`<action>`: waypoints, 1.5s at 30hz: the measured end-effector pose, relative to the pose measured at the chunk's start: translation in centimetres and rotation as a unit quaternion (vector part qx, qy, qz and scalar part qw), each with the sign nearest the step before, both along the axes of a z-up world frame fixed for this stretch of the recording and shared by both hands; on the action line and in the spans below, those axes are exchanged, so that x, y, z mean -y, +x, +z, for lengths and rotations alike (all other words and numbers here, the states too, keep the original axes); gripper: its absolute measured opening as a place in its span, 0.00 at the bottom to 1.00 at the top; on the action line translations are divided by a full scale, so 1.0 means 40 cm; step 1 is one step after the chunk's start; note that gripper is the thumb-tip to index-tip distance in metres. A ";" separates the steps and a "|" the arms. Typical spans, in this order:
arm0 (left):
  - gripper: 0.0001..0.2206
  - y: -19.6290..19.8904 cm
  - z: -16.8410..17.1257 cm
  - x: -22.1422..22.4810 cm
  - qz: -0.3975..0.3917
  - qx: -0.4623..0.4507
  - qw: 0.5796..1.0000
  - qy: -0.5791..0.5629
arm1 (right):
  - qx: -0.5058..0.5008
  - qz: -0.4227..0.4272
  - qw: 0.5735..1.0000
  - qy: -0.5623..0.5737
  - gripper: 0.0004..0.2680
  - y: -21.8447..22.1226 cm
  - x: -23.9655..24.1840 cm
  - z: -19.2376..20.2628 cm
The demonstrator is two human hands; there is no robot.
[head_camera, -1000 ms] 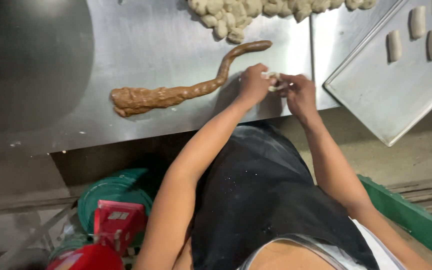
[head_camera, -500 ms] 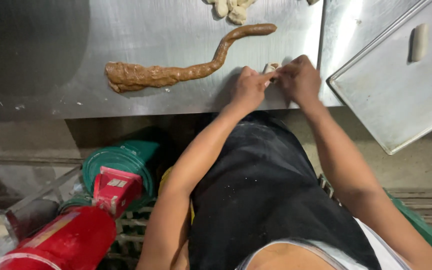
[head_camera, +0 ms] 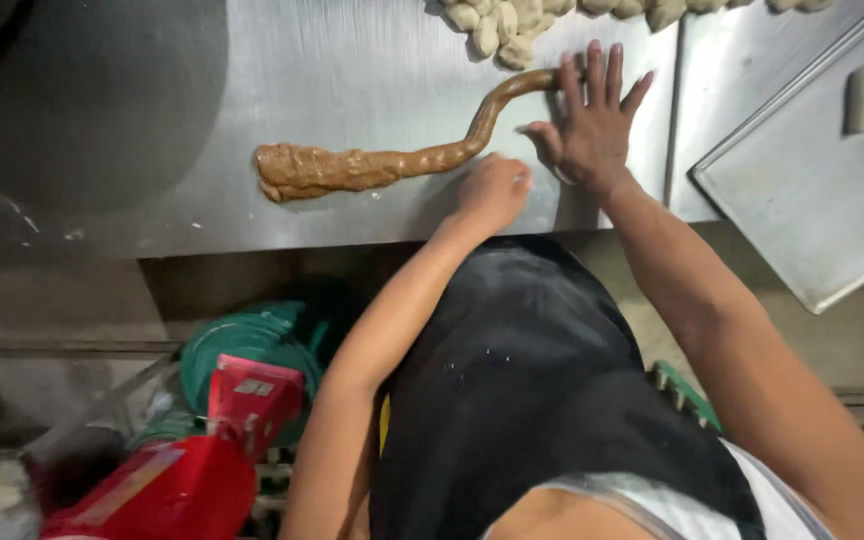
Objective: The recorder is wrapping a piece of white dough around a log of brown dough and rolling it into a cylindrical shape before placing it on a baking tray.
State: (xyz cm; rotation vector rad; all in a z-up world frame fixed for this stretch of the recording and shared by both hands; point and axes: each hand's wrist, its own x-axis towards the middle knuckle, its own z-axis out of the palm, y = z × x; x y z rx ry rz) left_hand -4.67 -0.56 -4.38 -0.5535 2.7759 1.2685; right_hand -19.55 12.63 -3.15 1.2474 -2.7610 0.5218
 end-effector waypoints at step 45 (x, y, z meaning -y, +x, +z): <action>0.13 0.029 0.101 0.025 -0.085 -0.074 0.994 0.005 | 0.015 -0.034 0.988 0.151 0.24 0.376 -0.198 -0.056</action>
